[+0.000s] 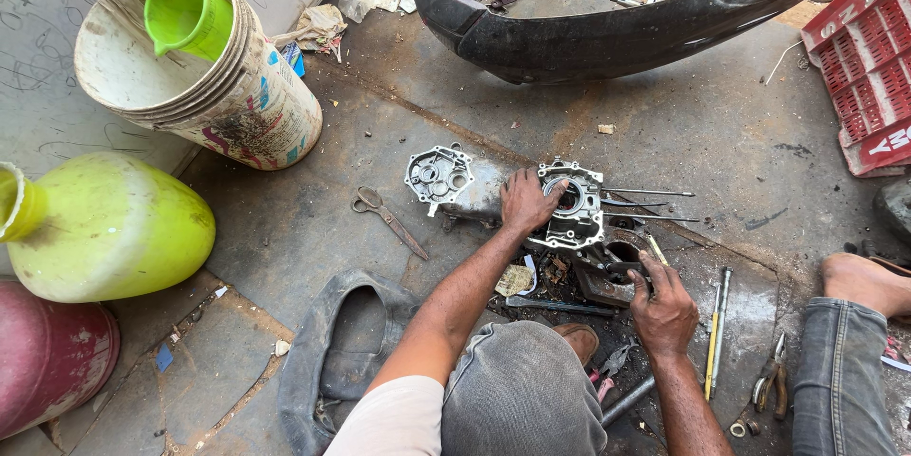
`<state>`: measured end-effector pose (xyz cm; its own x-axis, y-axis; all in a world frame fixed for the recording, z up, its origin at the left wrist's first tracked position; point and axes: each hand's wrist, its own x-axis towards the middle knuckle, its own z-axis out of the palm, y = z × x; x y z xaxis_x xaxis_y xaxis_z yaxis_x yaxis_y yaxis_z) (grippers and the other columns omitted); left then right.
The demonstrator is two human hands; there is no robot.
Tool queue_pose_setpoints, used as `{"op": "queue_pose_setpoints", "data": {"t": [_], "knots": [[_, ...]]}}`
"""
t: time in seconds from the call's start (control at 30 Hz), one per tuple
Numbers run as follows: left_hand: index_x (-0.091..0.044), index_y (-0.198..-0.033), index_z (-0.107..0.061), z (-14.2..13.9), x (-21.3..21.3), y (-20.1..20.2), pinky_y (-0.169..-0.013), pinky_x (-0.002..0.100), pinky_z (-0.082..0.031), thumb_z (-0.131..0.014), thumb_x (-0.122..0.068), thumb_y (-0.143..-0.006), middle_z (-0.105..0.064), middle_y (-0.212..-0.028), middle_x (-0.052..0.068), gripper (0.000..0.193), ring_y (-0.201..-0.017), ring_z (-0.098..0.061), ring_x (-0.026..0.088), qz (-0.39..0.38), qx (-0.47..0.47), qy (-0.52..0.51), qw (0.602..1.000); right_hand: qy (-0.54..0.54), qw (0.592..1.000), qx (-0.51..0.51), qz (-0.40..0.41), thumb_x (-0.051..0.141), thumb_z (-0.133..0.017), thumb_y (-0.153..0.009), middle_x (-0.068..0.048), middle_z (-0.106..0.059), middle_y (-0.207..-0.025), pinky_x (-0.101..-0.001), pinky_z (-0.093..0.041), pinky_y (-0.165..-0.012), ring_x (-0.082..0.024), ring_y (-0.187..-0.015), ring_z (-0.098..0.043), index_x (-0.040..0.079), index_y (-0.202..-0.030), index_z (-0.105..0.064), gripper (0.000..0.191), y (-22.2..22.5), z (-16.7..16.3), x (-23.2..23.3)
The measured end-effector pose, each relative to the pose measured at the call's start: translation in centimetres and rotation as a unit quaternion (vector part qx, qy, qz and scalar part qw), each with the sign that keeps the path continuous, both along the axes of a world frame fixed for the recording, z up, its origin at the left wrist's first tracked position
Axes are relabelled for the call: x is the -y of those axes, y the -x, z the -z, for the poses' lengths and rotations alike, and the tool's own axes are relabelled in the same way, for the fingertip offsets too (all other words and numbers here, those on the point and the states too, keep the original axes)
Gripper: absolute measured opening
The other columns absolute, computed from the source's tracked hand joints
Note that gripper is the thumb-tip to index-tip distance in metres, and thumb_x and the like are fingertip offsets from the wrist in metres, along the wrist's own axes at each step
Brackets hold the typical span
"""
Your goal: The person assembles and fits metal engine casing parts together on the floor, using a hammer to tap components into place and adjusting the alignment by hand.
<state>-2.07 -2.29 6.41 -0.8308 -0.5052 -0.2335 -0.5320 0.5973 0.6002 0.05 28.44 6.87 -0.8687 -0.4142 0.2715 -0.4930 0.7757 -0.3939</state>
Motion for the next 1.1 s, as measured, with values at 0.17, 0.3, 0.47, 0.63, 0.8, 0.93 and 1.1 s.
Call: {"op": "queue_pose_setpoints", "data": {"t": [0.17,0.3,0.47,0.63,0.8,0.93,1.1], "knots": [[0.000,-0.151,-0.043,-0.09,0.03,0.01,-0.123,0.067,-0.019,-0.042,-0.084,-0.090,-0.039,-0.157,0.028,0.104,-0.150,-0.034,0.041,-0.003,-0.001,-0.007,1.000,0.007,1.000,0.007,0.005,0.030,-0.071,-0.100,-0.013,-0.077,-0.117,-0.0334,-0.063,-0.060,-0.019,-0.076,-0.074,0.018,-0.132,-0.072,0.033,-0.02,0.11,0.00],[-0.001,-0.152,-0.043,-0.03,0.04,0.03,-0.123,0.067,-0.020,-0.042,-0.083,-0.089,-0.040,-0.157,0.028,0.104,-0.150,-0.034,0.041,-0.002,-0.002,-0.004,1.000,0.014,1.000,-0.010,-0.004,0.029,-0.071,-0.101,-0.013,-0.076,-0.117,-0.0334,-0.064,-0.062,-0.020,-0.081,-0.075,0.018,-0.132,-0.072,0.033,-0.01,0.13,0.05],[-0.001,-0.153,-0.042,0.11,0.00,0.08,-0.122,0.067,-0.020,-0.043,-0.082,-0.090,-0.040,-0.157,0.028,0.103,-0.150,-0.034,0.041,-0.003,-0.005,-0.005,1.000,0.013,1.000,-0.001,0.001,0.028,-0.072,-0.100,-0.014,-0.076,-0.117,-0.0340,-0.064,-0.062,-0.021,-0.080,-0.075,0.018,-0.132,-0.072,0.034,-0.11,-0.16,0.17],[-0.001,-0.152,-0.043,0.20,0.03,0.13,-0.123,0.067,-0.019,-0.044,-0.082,-0.090,-0.040,-0.157,0.027,0.103,-0.150,-0.033,0.041,-0.002,0.003,-0.005,1.000,0.012,1.000,-0.005,0.000,0.027,-0.072,-0.099,-0.013,-0.076,-0.117,-0.0342,-0.064,-0.064,-0.021,-0.080,-0.075,0.017,-0.132,-0.071,0.034,-0.23,-0.35,0.31],[0.001,-0.151,-0.044,0.22,0.01,0.11,-0.123,0.067,-0.018,-0.044,-0.081,-0.091,-0.039,-0.157,0.029,0.102,-0.151,-0.032,0.042,0.002,0.005,0.000,1.000,0.016,1.000,0.000,0.000,0.026,-0.072,-0.100,-0.013,-0.076,-0.119,-0.0342,-0.064,-0.063,-0.021,-0.082,-0.076,0.017,-0.132,-0.071,0.033,-0.12,-0.25,0.30],[0.002,-0.150,-0.045,0.23,-0.01,0.02,-0.123,0.067,-0.018,-0.044,-0.081,-0.091,-0.039,-0.157,0.029,0.102,-0.151,-0.032,0.042,0.003,0.004,-0.001,1.000,0.027,1.000,-0.009,-0.009,0.024,-0.071,-0.101,-0.013,-0.076,-0.119,-0.0340,-0.065,-0.065,-0.022,-0.087,-0.076,0.016,-0.132,-0.071,0.032,-0.18,-0.36,0.33],[0.003,-0.150,-0.045,0.23,0.04,0.03,-0.123,0.067,-0.019,-0.043,-0.081,-0.091,-0.039,-0.157,0.029,0.102,-0.151,-0.032,0.042,0.003,0.001,0.001,1.000,0.019,1.000,-0.004,-0.007,0.026,-0.071,-0.100,-0.013,-0.076,-0.117,-0.0349,-0.065,-0.065,-0.022,-0.085,-0.076,0.016,-0.132,-0.071,0.033,-0.34,-0.79,0.41]]}}
